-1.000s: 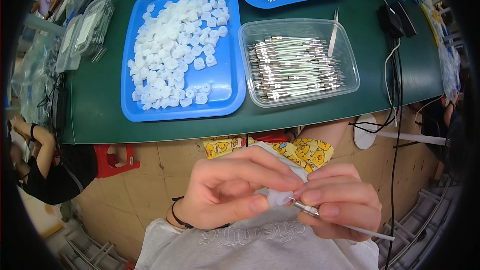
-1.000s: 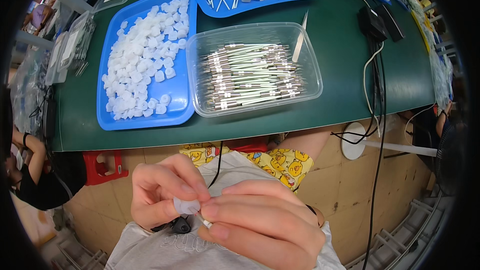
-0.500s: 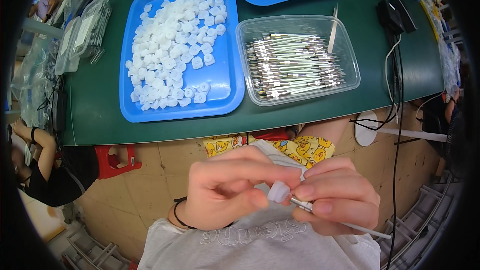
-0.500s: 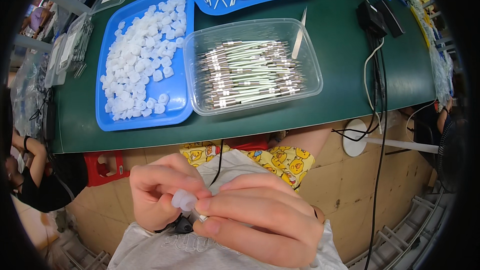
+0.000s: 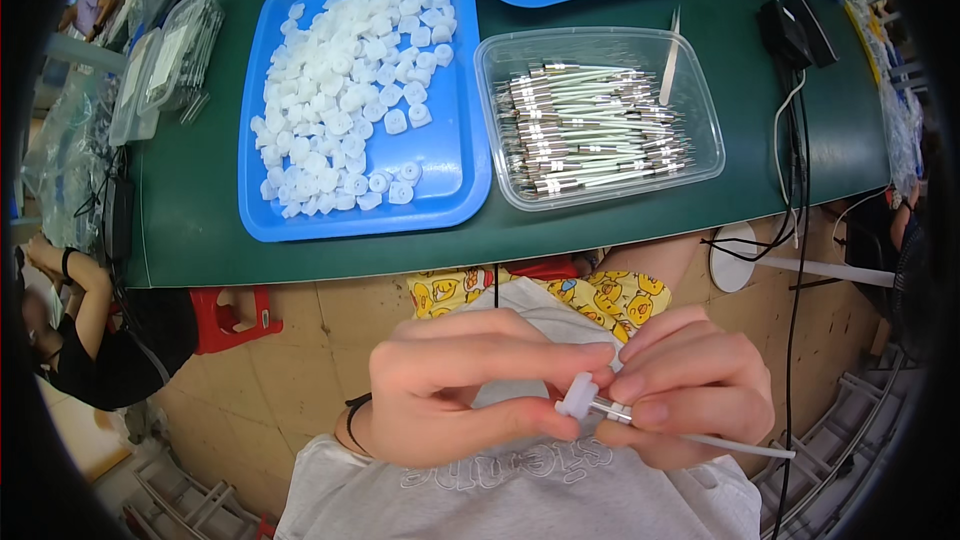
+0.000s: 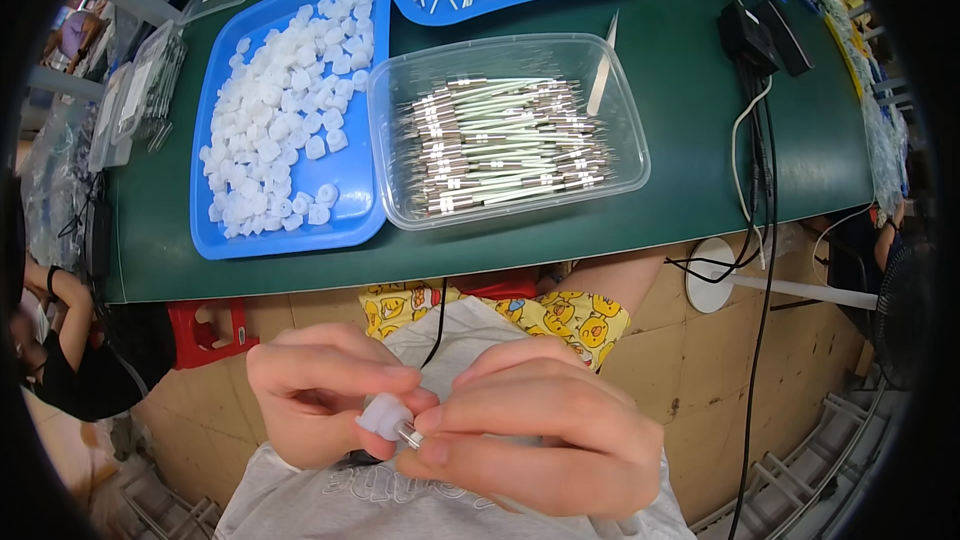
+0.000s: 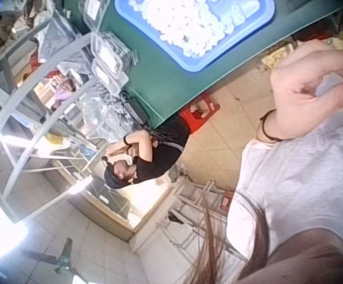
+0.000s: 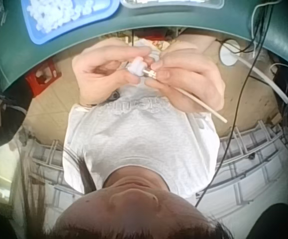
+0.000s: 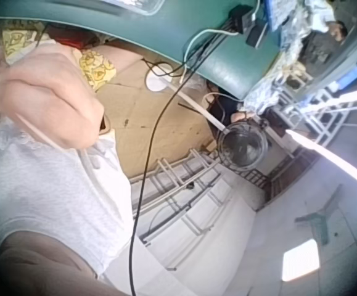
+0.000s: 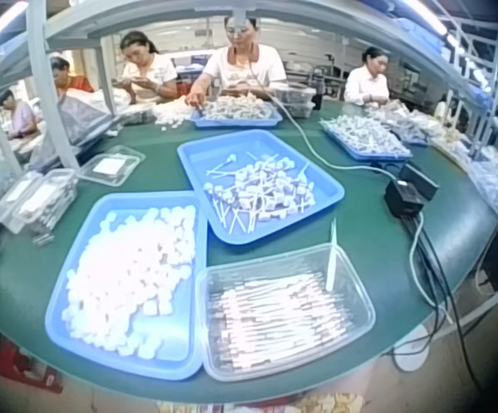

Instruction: Assembling small plastic and metal components by hand at an industrial workbench.

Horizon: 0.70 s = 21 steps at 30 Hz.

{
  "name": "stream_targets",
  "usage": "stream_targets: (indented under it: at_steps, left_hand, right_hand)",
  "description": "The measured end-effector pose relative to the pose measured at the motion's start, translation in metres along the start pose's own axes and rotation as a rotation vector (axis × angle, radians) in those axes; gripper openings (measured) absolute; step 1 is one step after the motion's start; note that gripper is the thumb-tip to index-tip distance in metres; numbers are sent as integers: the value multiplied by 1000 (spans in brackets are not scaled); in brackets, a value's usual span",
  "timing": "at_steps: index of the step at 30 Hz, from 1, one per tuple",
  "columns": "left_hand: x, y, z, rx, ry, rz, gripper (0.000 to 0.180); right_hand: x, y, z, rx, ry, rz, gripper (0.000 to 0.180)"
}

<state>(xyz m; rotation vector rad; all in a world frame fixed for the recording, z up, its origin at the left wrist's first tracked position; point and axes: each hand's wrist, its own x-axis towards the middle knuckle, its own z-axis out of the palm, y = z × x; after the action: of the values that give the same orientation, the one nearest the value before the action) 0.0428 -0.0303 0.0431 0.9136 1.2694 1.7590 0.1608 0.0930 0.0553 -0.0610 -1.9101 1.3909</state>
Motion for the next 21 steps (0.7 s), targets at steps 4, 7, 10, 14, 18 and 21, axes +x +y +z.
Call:
stream_targets:
  at_steps: [4, 7, 10, 14, 18, 21]
  left_hand:
    - [-3, 2, 2, 11, 16, -18, 37]
    - [-3, 3, 1, 15, 13, -34, 37]
    - [-2, 5, 2, 20, 18, -72, 37]
    - [-4, 0, 2, -9, 43, -126, 40]
    - [0, -5, 4, -89, 33, -58, 45]
    - [-3, -6, 15, -279, 133, -17, 54]
  right_hand:
    - [2, 1, -1, 9, -29, 11, 29]
    - [0, 3, -4, 32, -72, 42, 29]
    - [-2, 10, 2, 75, -4, 38, 29]
    - [-1, 15, 3, 73, -4, 15, 28]
    - [-2, 21, -6, 171, -63, 104, 25]
    - [-6, 22, 1, 551, 131, 440, 22]
